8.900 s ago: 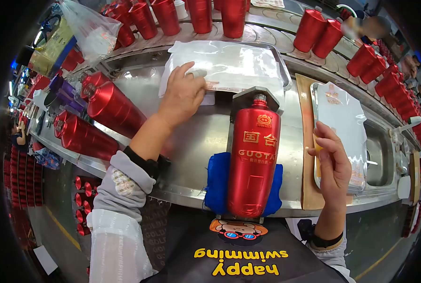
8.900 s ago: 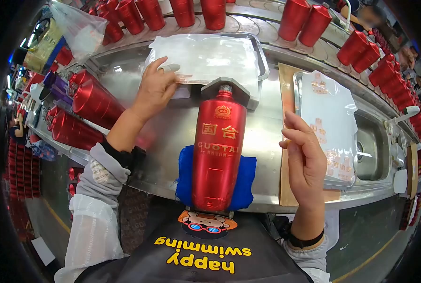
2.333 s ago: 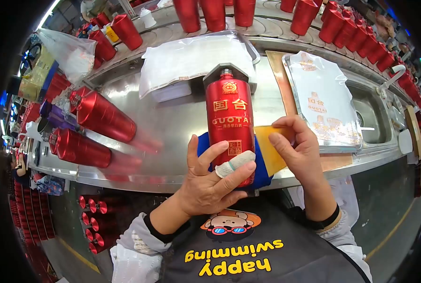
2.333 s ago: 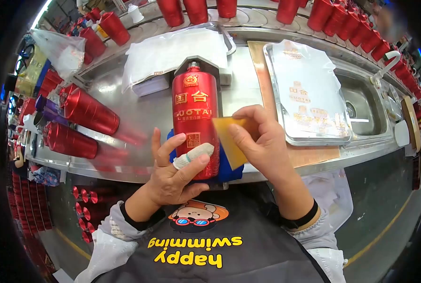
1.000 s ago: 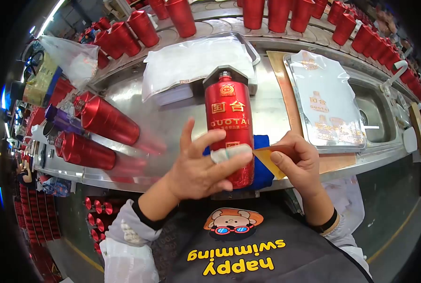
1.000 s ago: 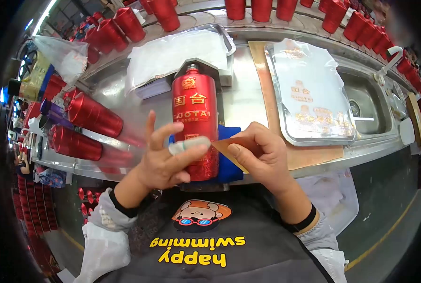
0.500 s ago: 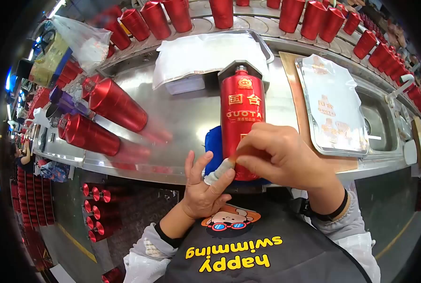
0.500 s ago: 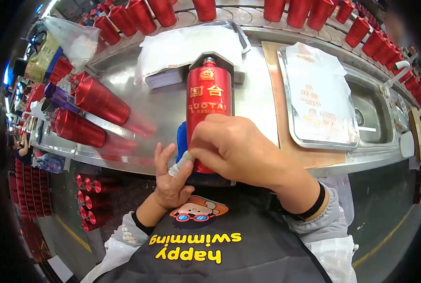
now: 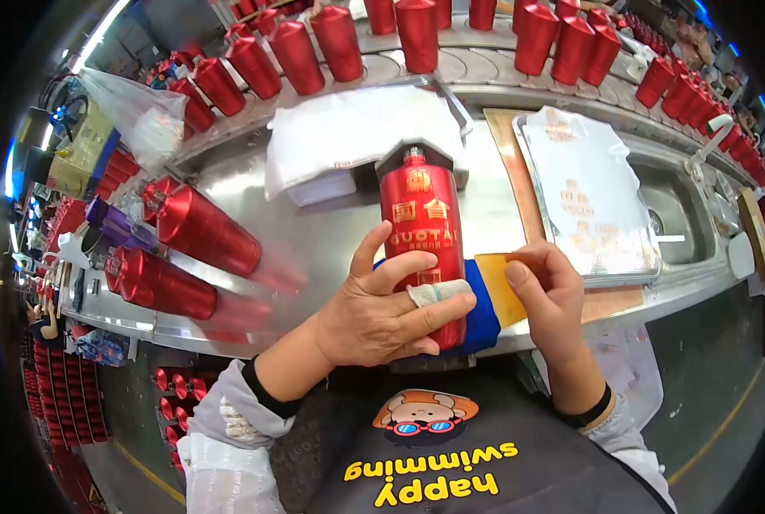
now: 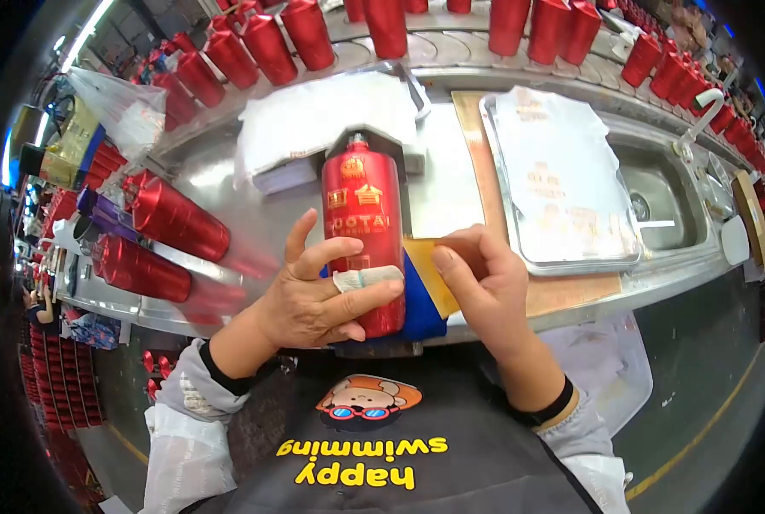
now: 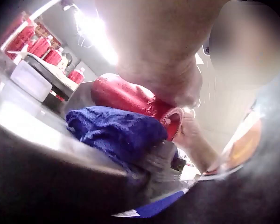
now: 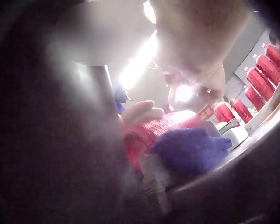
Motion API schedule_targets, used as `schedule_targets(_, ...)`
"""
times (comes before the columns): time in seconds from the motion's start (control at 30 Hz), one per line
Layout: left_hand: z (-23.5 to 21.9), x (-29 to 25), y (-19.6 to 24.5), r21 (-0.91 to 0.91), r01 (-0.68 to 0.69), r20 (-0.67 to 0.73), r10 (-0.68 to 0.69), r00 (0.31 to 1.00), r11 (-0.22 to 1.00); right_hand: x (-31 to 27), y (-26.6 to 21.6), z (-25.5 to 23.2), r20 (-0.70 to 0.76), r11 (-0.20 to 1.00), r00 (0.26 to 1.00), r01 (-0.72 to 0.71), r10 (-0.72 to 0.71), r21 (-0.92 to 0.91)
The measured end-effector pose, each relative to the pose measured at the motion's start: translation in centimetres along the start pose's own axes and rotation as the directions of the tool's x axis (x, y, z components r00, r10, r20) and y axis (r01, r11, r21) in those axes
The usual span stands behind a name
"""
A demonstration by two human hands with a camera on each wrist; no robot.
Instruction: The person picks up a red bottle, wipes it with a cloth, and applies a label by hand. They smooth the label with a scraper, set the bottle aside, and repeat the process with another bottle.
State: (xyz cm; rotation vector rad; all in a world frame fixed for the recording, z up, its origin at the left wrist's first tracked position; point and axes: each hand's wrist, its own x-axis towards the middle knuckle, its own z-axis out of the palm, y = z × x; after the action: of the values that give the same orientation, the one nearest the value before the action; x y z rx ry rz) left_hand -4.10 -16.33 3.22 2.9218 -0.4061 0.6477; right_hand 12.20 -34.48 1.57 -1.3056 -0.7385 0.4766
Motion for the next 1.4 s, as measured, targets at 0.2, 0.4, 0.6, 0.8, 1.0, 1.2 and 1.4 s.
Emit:
schedule_targets(0.2,1.6,-2.2,-1.0,-0.069,0.241,-0.163,-0.249,0.955,0.968,1.2,-0.6,-0.4,0.05,0.999,0.998,-0.048,0.047,0.011)
schedule_targets(0.4,2.2,-1.7,0.0,-0.199,0.304,-0.172,-0.338,0.925,0.932,4.5,2.1,3.6,0.087,0.992,0.991,-0.108,0.102,0.068)
schedule_targets(0.6,1.8,-2.0,0.0,-0.288,0.353,-0.141,-0.404,0.904,0.89,3.7,3.1,1.3,-0.045,0.965,0.977,-0.199,0.209,0.174)
schedule_targets(0.8,1.0,1.2,-4.8,-0.141,0.252,-0.14,-0.271,0.952,0.958,4.3,2.3,3.0,0.07,0.947,0.976,-0.216,0.206,0.237)
schedule_targets(1.0,1.5,0.0,-5.6,-0.214,0.261,-0.205,-0.304,0.93,0.941,4.4,3.3,2.7,0.071,0.961,0.977,-0.211,0.201,0.181)
schedule_targets(1.2,0.3,0.9,-5.1,-0.078,0.159,-0.117,-0.167,0.979,0.984,4.5,3.3,2.7,0.093,0.963,0.973,-0.224,0.212,0.147)
schedule_targets(1.4,-0.3,3.9,-8.1,-0.028,0.028,-0.036,-0.029,0.999,0.999,4.2,2.9,1.8,0.045,0.957,0.975,-0.222,0.217,0.187)
